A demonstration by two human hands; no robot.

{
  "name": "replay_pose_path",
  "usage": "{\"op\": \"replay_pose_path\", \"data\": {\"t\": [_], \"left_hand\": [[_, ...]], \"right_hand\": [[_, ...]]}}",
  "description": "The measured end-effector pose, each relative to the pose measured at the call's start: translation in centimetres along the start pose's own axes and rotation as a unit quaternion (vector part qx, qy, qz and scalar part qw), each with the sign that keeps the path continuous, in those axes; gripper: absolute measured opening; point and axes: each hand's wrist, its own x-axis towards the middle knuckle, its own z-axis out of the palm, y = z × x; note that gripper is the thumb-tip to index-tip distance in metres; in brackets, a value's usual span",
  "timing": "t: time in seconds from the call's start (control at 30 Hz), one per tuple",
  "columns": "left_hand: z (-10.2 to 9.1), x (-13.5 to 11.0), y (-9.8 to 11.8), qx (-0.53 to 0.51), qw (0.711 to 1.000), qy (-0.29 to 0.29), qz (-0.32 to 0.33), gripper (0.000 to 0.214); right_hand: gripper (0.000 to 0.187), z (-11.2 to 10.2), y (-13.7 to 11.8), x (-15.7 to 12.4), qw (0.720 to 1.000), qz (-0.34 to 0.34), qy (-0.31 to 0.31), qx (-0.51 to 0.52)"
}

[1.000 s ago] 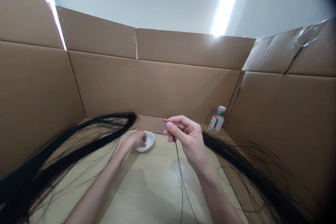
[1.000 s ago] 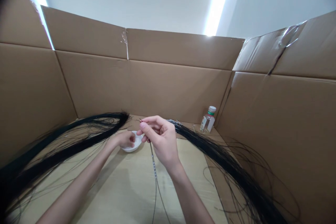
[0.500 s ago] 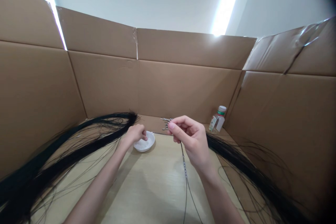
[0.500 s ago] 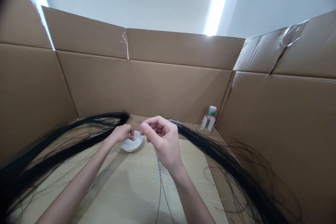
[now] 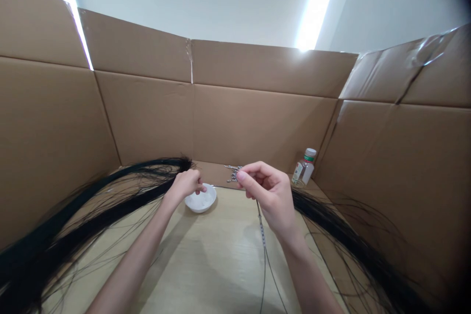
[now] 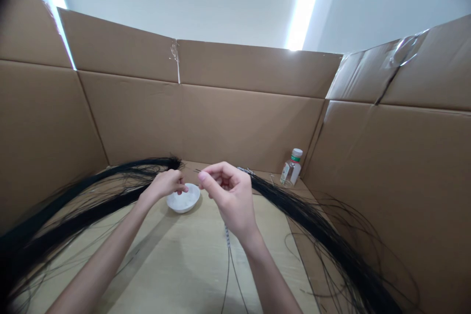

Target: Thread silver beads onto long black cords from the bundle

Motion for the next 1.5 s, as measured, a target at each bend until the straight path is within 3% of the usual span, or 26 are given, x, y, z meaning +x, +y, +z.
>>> {"op": "replay_pose_path", "data": {"t": [0.23, 0.4, 0.53, 0.6, 0.67, 0.83, 1.0, 1.1, 1.23, 1.5], "left_hand": [[0.2, 0.5, -0.4, -0.064, 0.996, 0.052, 0.031, 0.024], [-1.7, -1.4, 1.7, -0.182, 0.967, 0.144, 0.108, 0.02], [-3.7, -5.2, 5.0, -0.314, 0.907, 0.209, 0.186, 0.03], [-4.4, -7.4, 6.6, -0.45, 0.833, 0.231, 0.224, 0.024], [-4.8, -9.2, 7.9, -0.524, 0.782, 0.237, 0.24, 0.018], [-4.6, -11.7, 9.7, -0.646, 0.702, 0.166, 0.251, 0.012], [-4.2, -12.8, 10.7, -0.77, 0.596, 0.047, 0.224, 0.009], [-4.1, -13.4, 11.2, -0.812, 0.552, -0.027, 0.19, 0.011], [-4.0, -13.9, 11.7, -0.819, 0.534, -0.077, 0.194, 0.014], [-3.4, -14.0, 12.0, -0.81, 0.546, -0.089, 0.194, 0.017]], "right_hand": [[0.016, -0.1, 0.2, 0.3, 1.0, -0.001, 0.001, -0.006], [0.018, 0.2, 0.0, 0.2, 1.0, 0.018, -0.005, 0.018], [0.016, 0.4, -0.2, -0.2, 1.0, 0.011, -0.006, 0.009], [0.015, 0.5, -0.4, -0.4, 1.0, 0.0, -0.002, 0.005], [0.014, 0.6, -0.6, -0.6, 1.0, -0.002, 0.0, 0.02], [0.011, 0.7, -1.2, -0.9, 0.999, -0.009, 0.006, 0.041], [0.007, 1.0, -1.4, -1.7, 0.988, -0.106, 0.077, -0.077], [0.008, 1.2, -1.4, -2.4, 0.972, -0.166, 0.1, -0.136], [0.009, 1.4, -1.5, -3.1, 0.957, -0.206, 0.117, -0.165], [0.013, 1.2, -1.8, -3.1, 0.947, -0.23, 0.123, -0.187]]}}
